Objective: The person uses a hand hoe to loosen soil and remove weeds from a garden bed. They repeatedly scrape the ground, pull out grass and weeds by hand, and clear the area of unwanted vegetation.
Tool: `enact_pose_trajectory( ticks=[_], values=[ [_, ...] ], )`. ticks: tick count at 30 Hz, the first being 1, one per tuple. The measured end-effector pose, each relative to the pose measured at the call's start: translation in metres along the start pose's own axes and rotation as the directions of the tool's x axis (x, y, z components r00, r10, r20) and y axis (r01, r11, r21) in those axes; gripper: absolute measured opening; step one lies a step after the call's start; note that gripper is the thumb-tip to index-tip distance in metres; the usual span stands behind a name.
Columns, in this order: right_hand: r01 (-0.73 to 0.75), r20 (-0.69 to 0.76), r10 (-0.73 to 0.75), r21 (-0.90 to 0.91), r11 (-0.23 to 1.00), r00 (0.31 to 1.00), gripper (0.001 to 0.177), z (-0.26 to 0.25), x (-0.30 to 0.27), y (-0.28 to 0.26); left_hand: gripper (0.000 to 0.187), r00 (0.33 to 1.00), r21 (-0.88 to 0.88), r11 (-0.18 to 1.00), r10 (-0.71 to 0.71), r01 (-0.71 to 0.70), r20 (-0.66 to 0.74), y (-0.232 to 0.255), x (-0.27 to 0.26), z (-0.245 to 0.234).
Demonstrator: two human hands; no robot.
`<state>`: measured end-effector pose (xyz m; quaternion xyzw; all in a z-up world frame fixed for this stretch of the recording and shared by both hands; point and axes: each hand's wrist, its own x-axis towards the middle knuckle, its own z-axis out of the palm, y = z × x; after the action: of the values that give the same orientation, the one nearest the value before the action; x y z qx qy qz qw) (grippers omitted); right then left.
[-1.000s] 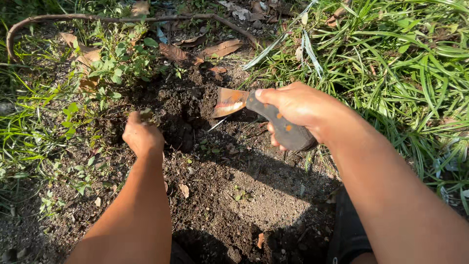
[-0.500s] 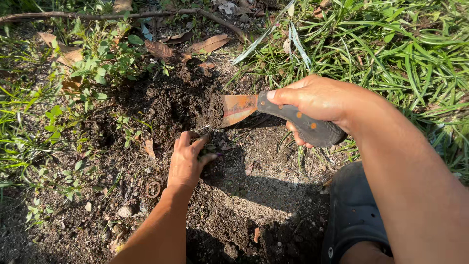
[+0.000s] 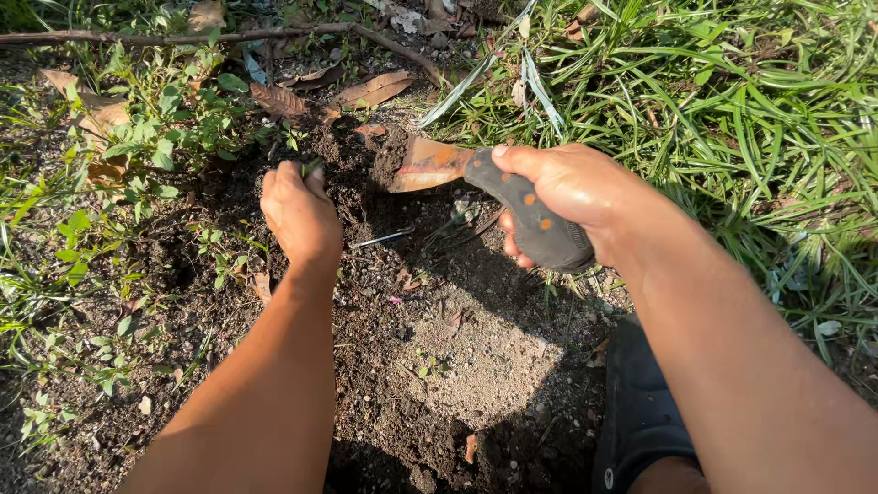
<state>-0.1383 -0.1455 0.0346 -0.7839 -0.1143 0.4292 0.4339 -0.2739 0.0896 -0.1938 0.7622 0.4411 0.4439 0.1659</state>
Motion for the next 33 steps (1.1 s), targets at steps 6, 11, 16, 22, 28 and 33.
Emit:
enact_pose_trajectory(
  ticks=[6, 11, 16, 22, 28, 33],
  values=[
    [-0.033, 0.029, 0.03, 0.12, 0.992, 0.999, 0.04, 0.028, -0.003, -0.012, 0.033, 0.674, -0.782, 0.299, -0.712, 0.546, 0.198, -0.051, 0.095, 0.068],
    [-0.06, 0.121, 0.037, 0.195, 0.979, 0.992, 0.037, 0.027, 0.013, -0.015, 0.025, 0.907, 0.115, 0.932, -0.362, 0.344, 0.217, -0.079, 0.128, 0.077],
    [-0.104, 0.045, 0.096, 0.219, 0.97, 0.994, 0.038, 0.02, 0.06, -0.014, 0.036, 0.941, 0.095, 0.994, -0.075, 0.046, 0.33, -0.082, 0.118, 0.091],
    [-0.177, -0.006, 0.182, 0.203, 0.963, 0.983, 0.038, 0.074, 0.064, -0.055, 0.033, 0.929, 0.19, 0.976, -0.167, 0.108, 0.332, -0.072, 0.13, 0.1],
    [0.003, -0.094, 0.009, 0.121, 0.993, 0.996, 0.047, 0.122, 0.081, -0.035, 0.022, 0.946, 0.28, 0.917, -0.316, 0.284, 0.075, -0.08, 0.149, 0.083],
    [0.182, -0.076, -0.192, -0.121, 0.976, 0.978, 0.043, 0.046, 0.106, -0.011, 0.021, 0.811, -0.371, 0.731, -0.569, 0.573, 0.134, -0.042, 0.147, 0.111]
  ],
)
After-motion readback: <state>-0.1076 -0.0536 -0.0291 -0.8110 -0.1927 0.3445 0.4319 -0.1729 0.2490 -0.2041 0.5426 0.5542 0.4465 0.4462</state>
